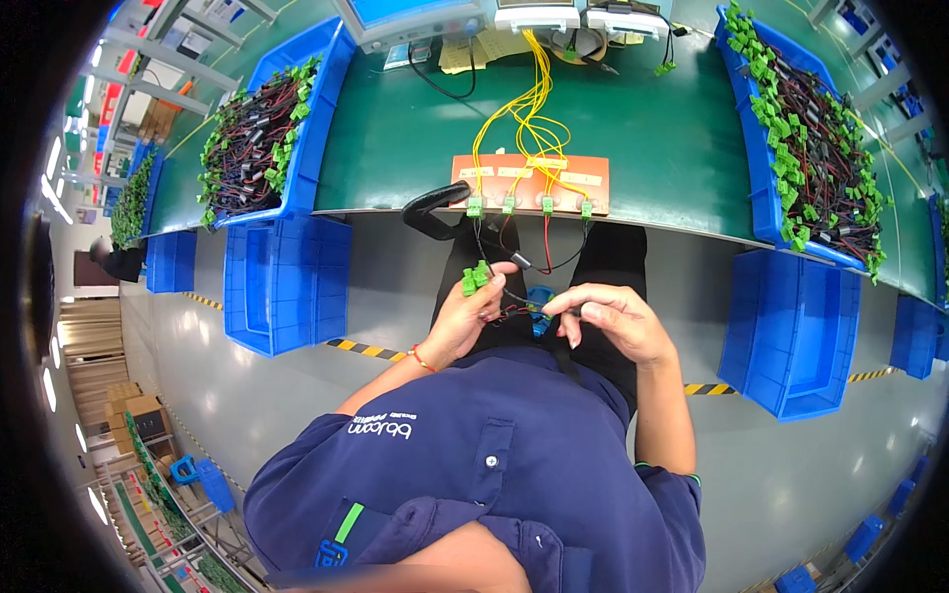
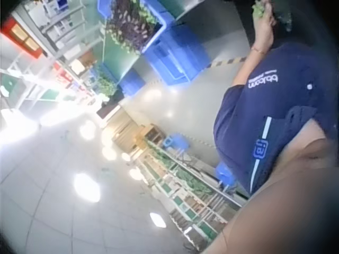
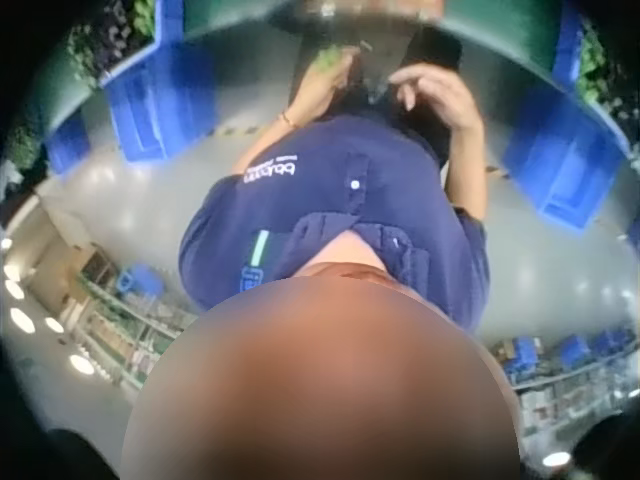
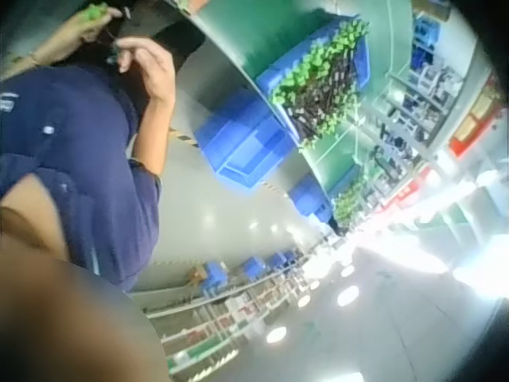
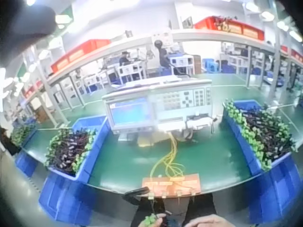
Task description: Connecting wire harnesses and green terminal blocks to a testing circuit board and verifying components at an assembly station.
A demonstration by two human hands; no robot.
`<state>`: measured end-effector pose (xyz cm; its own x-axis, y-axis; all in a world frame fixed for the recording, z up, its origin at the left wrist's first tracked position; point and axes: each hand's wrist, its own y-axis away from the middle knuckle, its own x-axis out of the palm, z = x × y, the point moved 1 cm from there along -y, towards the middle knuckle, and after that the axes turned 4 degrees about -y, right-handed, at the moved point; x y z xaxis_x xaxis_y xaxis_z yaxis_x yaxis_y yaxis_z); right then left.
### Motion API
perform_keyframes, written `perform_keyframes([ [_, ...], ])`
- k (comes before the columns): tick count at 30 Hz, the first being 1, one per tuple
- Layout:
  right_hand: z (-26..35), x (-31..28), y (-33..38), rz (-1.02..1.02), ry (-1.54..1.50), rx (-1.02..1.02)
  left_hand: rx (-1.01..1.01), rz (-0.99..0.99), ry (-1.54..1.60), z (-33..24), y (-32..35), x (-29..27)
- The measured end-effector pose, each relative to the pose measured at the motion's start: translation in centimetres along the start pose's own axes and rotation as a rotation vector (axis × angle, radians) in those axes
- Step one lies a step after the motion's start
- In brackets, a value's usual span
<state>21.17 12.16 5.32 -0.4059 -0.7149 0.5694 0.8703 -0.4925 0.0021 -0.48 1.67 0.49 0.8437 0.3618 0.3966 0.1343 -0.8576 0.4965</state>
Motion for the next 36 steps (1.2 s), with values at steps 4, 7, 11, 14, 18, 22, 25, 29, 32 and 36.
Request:
perform_keyframes([
  [4, -0.5, 0.7, -0.8, 0.067, -0.136, -0.06, 0.221, -0.14, 0.19, -0.5, -0.2, -1.7],
  [7, -0.6, 1.8, -2.1, 0.084, -0.163, -0.083, 0.411, -0.25, 0.172, -2.1, -1.5, -1.1],
  [11, 0.3, 2.6, -2.5, 0.097, -0.142, -0.095, 0.464, -0.179, 0.122, -3.3, -3.0, 0.7],
  [14, 1.2, 2.0, -0.8, 0.06, -0.124, -0.141, 0.482, -0.057, 0.025, -4.4, -3.1, 1.3],
  [18, 2.2, 0.3, 1.7, 0.184, -0.164, -0.304, 0.301, 0.031, -0.031, -5.2, -3.0, 1.5],
  [22, 3.6, -1.1, 1.9, -0.147, 0.439, 0.012, 0.038, 0.096, 0.215, -5.8, -2.8, 2.6],
  [25, 0.0, -1.9, -0.7, -0.364, 0.61, -0.047, 0.011, 0.18, 0.277, -4.8, -3.9, 2.5],
  [29, -2.0, 0.3, -4.6, -0.41, -0.038, 0.03, 0.063, 0.138, 0.204, -4.7, -3.2, 2.8],
  [32, -2.7, 0.2, -5.0, -0.304, -0.123, 0.085, -0.006, 0.184, 0.119, -3.7, -0.5, 3.8],
  [36, -1.6, 0.5, -2.3, -0.257, -0.119, 0.154, 0.025, 0.283, 0.255, -3.0, 0.7, 3.4],
])
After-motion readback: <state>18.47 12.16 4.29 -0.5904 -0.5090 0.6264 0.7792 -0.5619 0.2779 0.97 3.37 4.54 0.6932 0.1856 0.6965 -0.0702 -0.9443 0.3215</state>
